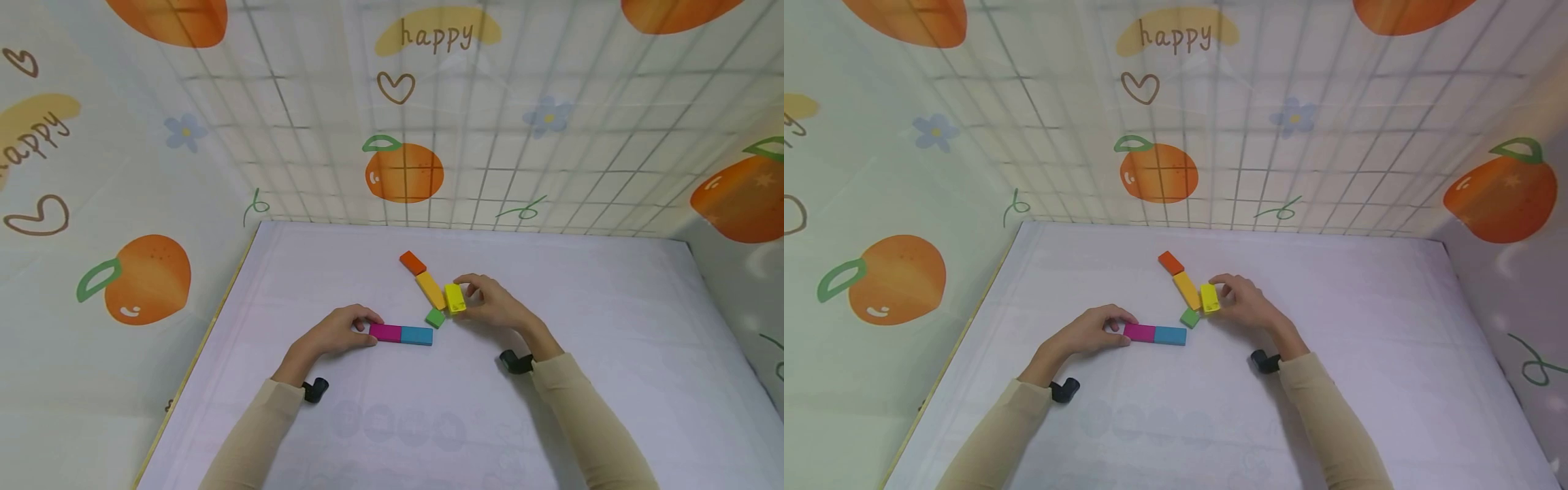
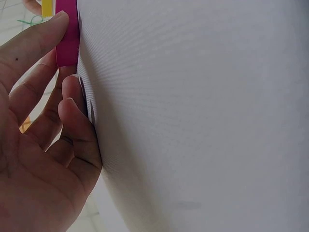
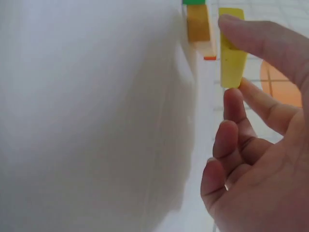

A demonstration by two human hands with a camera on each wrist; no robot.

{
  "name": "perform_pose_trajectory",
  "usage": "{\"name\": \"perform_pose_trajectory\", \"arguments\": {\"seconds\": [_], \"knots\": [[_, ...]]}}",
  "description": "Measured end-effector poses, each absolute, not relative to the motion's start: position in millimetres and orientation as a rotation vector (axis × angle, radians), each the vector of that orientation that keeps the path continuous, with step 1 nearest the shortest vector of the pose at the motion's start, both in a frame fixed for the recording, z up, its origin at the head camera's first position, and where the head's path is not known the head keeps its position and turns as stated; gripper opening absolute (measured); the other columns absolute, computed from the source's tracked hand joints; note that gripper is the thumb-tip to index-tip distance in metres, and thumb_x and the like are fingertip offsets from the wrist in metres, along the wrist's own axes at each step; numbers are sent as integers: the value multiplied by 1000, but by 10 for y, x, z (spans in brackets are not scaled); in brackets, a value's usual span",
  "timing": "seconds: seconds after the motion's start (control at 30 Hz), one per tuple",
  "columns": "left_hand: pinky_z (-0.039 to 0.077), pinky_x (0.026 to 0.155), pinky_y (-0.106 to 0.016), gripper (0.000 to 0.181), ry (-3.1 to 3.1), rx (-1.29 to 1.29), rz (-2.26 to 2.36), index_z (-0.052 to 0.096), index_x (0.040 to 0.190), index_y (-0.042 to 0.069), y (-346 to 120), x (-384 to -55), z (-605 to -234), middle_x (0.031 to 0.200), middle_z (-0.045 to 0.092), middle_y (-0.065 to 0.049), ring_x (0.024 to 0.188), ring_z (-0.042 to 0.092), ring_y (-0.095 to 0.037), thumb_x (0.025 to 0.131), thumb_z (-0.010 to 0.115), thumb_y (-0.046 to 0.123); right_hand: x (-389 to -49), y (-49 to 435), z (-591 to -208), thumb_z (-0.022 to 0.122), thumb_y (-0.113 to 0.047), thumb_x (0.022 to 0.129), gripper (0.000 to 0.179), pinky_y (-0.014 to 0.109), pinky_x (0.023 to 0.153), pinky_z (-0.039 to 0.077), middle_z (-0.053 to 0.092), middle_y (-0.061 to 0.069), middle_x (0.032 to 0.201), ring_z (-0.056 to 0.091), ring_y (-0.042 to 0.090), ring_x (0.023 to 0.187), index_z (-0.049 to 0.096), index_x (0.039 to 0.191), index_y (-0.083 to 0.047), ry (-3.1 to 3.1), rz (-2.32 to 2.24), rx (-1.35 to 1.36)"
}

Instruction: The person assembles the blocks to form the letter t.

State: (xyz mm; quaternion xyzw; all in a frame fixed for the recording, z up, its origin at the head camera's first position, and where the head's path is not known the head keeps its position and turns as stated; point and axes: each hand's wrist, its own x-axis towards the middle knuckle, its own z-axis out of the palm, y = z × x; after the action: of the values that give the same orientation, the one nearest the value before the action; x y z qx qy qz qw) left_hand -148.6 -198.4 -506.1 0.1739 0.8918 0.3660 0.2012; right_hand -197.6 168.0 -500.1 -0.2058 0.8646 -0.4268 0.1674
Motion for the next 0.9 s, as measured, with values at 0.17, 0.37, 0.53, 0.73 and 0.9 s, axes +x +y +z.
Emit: {"name": "perform_pose_trajectory", "arguments": {"seconds": [0.17,0.37,0.53,0.73,0.9], "knots": [[46,81,-36,31,2490,489,1025,71,116,28,-1986,-1480,-5051,102,61,8,94,54,-16,87,80,20,-1939,1604,-4970,84,-19,81,64,42,80,44,55,12,112,50,32,98,54,137,-13,2478,-1206,-582],[46,80,-36,31,2496,486,1023,71,116,27,-1980,-1477,-5048,102,61,8,94,54,-16,87,80,20,-1899,1506,-4923,84,-19,81,64,41,78,43,56,11,110,49,32,97,54,137,-14,2499,-1186,-582],[47,80,-36,31,2491,477,1028,71,116,27,-1977,-1477,-5038,103,61,8,95,54,-16,87,80,21,-1873,1444,-4916,84,-22,80,63,40,76,42,56,9,108,48,30,96,55,136,-14,2520,-1177,-581],[46,80,-36,31,2489,480,1024,71,116,27,-1977,-1479,-5029,103,61,7,95,54,-17,87,80,21,-1840,1354,-4903,85,-26,79,63,40,75,41,57,10,106,48,29,93,56,134,-12,2543,-1184,-573],[46,81,-36,31,2489,477,1021,71,116,28,-1982,-1477,-5039,103,61,8,95,54,-16,87,80,22,-1812,1272,-4898,86,-27,79,64,40,75,39,58,8,105,49,29,93,56,134,-12,2553,-1179,-567]]}}
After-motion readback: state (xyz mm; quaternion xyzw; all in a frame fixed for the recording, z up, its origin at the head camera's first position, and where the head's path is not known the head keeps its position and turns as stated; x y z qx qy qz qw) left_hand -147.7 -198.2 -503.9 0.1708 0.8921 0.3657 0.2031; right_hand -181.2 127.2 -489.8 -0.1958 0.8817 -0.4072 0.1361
